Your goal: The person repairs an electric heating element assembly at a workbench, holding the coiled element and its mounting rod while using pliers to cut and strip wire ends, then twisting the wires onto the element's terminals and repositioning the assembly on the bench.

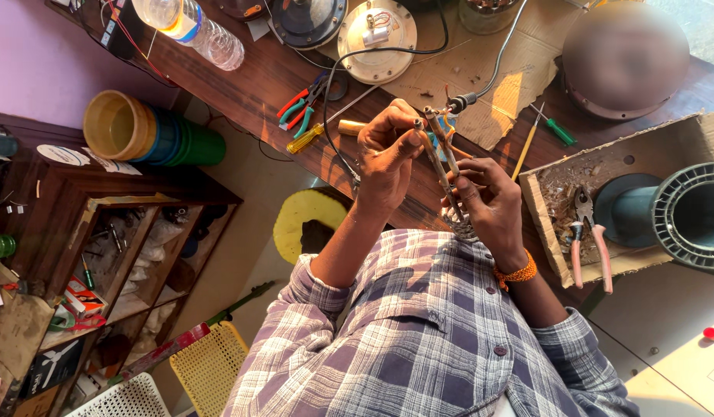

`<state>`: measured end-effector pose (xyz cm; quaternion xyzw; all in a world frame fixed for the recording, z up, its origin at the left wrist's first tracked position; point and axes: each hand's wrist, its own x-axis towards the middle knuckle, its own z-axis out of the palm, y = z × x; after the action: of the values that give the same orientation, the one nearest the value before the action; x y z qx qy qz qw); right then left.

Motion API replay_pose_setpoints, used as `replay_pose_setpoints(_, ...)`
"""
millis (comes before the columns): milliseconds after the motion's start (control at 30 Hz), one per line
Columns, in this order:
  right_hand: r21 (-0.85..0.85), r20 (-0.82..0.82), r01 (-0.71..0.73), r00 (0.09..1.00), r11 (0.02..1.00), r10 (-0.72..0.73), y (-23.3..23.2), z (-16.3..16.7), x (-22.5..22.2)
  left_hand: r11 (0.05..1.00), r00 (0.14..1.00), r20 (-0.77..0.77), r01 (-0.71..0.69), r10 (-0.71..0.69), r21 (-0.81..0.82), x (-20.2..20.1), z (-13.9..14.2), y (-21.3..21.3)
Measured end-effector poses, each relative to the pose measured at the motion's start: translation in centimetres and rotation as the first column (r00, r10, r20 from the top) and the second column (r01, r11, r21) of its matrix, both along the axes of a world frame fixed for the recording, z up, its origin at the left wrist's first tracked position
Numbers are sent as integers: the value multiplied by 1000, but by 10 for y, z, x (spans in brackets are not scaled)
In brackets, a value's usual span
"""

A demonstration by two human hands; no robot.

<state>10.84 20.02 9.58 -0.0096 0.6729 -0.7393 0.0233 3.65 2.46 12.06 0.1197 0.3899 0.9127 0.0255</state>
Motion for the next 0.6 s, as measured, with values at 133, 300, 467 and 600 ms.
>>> replay_pose_setpoints(133,2,16,-6,1000,1000,6,0,-3,0,1000,1000,3,-4,4,2,2,2,2)
replay_pose_setpoints(300,4,50,-23,999,1000,22,0,-4,-1,1000,1000,20,-2,2,6,4,3,2)
replay_pose_setpoints(467,-20,37,-13,999,1000,14,-1,-6,-1,999,998,50,22,-24,37,3,1,1)
replay_pose_setpoints(600,-31,19,-3,1000,1000,4,-2,-8,0,1000,999,35,17,-18,25,2,3,2)
